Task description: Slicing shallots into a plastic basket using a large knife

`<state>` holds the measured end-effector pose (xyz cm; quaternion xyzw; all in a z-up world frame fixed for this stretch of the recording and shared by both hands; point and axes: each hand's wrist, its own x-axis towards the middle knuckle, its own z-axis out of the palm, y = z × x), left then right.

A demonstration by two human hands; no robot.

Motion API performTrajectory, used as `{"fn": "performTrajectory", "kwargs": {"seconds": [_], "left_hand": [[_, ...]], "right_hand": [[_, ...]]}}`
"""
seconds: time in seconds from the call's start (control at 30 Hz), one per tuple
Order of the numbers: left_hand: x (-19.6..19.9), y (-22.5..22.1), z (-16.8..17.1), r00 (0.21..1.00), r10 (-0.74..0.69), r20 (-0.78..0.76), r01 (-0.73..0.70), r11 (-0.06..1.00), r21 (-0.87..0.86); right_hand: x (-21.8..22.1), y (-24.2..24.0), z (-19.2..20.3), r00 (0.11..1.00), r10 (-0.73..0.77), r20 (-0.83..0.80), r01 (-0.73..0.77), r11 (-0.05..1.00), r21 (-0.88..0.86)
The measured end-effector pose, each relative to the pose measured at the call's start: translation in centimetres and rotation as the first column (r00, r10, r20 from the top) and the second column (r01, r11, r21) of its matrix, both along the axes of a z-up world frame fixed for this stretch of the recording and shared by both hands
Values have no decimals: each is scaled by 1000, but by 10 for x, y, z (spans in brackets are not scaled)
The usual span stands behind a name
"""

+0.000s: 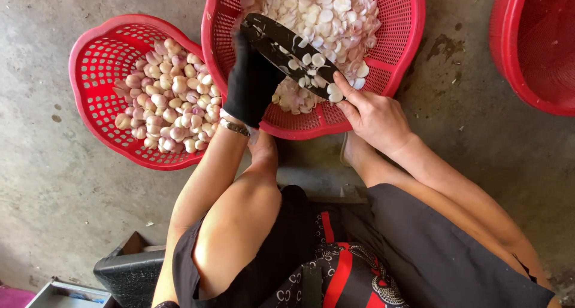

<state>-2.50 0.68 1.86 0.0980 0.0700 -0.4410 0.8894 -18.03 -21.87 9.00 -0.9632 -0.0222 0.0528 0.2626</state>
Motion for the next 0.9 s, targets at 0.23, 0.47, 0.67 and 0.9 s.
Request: {"fn": "performTrajectory", "kwargs": {"seconds": [0.23, 0.47, 0.67, 0.9], "left_hand": [[-11, -7, -28, 918, -125, 376, -307, 378, 874], [-7, -4, -37, 939, -142, 312, -217, 459, 862], [-3, 1, -32, 988, 25, 149, -132, 624, 770], [-6, -5, -17, 957, -113, 267, -213, 348, 913]], "right_hand": [[-1, 0, 1, 1000, 4, 6, -3, 989, -150], [-2, 0, -1, 1000, 12, -25, -15, 988, -153], [-7, -2, -7, 1000, 3, -12, -5, 981, -192], [-2, 3, 3, 999, 20, -48, -27, 986, -166]]}}
